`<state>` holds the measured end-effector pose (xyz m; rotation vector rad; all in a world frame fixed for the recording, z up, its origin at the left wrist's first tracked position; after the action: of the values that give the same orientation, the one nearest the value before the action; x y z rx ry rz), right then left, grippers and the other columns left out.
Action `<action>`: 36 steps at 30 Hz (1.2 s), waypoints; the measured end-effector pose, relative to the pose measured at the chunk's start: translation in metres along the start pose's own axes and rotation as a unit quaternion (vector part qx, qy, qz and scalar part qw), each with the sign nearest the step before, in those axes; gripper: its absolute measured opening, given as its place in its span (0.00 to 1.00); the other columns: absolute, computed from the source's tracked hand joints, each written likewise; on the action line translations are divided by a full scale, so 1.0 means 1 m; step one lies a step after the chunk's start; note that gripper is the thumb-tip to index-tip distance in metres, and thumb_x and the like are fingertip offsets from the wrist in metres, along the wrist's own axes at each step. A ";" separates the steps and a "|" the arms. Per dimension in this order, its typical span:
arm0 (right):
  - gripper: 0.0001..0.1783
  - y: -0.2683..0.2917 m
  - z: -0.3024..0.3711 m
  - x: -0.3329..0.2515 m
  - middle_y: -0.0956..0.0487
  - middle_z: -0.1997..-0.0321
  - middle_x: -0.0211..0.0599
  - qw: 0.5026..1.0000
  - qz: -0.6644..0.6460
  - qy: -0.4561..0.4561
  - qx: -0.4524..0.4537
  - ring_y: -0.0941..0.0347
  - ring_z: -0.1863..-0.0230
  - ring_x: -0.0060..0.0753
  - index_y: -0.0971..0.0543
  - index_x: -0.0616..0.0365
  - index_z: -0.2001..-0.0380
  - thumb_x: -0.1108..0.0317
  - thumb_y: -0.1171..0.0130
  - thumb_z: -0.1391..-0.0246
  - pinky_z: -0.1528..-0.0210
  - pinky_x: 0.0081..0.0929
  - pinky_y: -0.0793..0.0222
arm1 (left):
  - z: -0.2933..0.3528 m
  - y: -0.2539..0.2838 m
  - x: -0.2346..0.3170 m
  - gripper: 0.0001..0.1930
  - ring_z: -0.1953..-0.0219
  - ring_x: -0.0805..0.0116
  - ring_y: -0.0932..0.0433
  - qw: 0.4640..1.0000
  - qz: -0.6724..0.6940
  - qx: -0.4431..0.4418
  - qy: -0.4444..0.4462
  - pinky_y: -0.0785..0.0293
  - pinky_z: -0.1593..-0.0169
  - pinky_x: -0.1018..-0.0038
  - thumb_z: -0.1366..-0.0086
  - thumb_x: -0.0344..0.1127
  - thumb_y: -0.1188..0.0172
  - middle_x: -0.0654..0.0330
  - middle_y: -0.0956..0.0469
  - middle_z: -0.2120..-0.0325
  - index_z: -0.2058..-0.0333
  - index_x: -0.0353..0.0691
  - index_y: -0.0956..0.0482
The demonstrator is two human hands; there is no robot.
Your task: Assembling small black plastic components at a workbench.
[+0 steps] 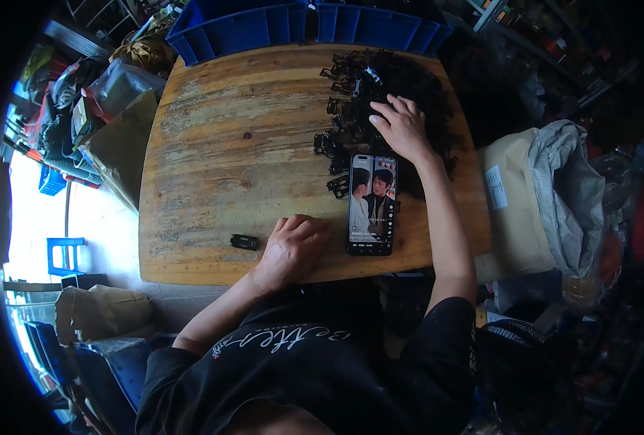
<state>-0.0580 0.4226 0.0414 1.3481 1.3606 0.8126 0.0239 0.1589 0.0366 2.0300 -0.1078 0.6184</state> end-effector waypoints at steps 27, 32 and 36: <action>0.25 -0.057 -0.176 0.017 0.31 0.45 0.44 0.956 -0.009 -0.002 -0.294 0.38 0.42 0.41 0.28 0.53 0.49 0.49 0.52 0.45 0.40 0.34 0.46 | -0.001 -0.001 -0.007 0.15 0.55 0.65 0.30 0.999 0.032 -0.037 0.021 0.36 0.56 0.70 0.52 0.32 0.42 0.62 0.27 0.57 0.63 0.44 0.23; 0.20 -0.019 -0.197 0.056 0.22 0.59 0.42 0.992 -0.054 -0.052 -0.098 0.27 0.54 0.43 0.23 0.58 0.59 0.54 0.50 0.46 0.51 0.32 0.34 | -0.002 0.001 -0.007 0.14 0.56 0.65 0.30 0.999 0.016 -0.040 0.024 0.36 0.56 0.70 0.52 0.32 0.42 0.62 0.26 0.58 0.63 0.44 0.23; 0.26 -0.046 -0.189 0.122 0.38 0.39 0.45 0.982 0.024 -0.102 -0.154 0.44 0.38 0.44 0.33 0.49 0.45 0.49 0.55 0.44 0.38 0.42 0.50 | -0.005 -0.001 -0.006 0.15 0.56 0.64 0.30 0.998 0.041 -0.039 0.016 0.35 0.56 0.70 0.52 0.32 0.42 0.63 0.26 0.58 0.62 0.44 0.23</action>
<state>-0.2342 0.5690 0.0237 1.1870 0.9996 0.8537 0.0171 0.1622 0.0347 1.9475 -0.1946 0.6885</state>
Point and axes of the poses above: each hand's wrist, its own z-axis away from the middle knuckle, its own y-axis out of the back of the hand, x = y × z, the point moved 8 cm from there along -z, towards the middle knuckle
